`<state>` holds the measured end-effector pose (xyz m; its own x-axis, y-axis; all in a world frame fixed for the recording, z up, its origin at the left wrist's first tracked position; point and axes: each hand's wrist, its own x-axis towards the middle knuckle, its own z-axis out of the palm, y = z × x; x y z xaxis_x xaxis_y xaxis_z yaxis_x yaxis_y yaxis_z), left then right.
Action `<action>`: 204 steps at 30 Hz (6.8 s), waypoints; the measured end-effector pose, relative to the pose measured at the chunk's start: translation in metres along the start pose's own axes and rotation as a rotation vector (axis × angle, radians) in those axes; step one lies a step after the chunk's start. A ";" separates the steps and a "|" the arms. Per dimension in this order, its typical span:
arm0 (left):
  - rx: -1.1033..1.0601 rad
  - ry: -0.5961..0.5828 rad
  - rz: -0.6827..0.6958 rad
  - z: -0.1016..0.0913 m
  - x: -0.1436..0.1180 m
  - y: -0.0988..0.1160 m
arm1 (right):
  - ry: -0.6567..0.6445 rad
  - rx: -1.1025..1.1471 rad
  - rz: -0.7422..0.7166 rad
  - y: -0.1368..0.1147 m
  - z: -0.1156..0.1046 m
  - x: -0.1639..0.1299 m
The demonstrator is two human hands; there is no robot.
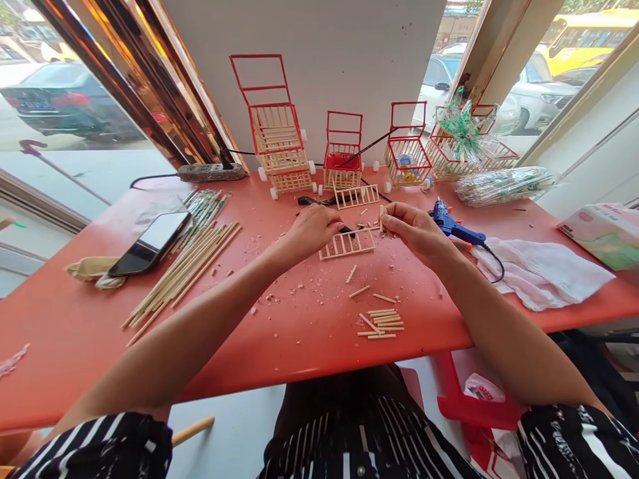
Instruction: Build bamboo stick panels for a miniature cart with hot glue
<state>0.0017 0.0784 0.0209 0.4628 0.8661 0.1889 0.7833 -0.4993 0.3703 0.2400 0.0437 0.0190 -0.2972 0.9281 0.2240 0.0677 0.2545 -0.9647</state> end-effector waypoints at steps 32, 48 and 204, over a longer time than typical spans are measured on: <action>0.128 -0.134 0.089 0.027 0.011 0.002 | -0.005 -0.083 0.025 -0.004 0.005 -0.006; -0.156 -0.090 -0.015 0.000 0.003 0.010 | 0.038 -0.146 0.009 -0.003 0.006 -0.006; -0.987 0.088 -0.288 0.040 -0.012 0.024 | 0.277 -0.904 0.021 0.047 -0.002 0.006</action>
<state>0.0318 0.0554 -0.0090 0.2481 0.9684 0.0257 0.1518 -0.0650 0.9863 0.2428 0.0622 -0.0249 -0.0586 0.9370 0.3444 0.8177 0.2430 -0.5218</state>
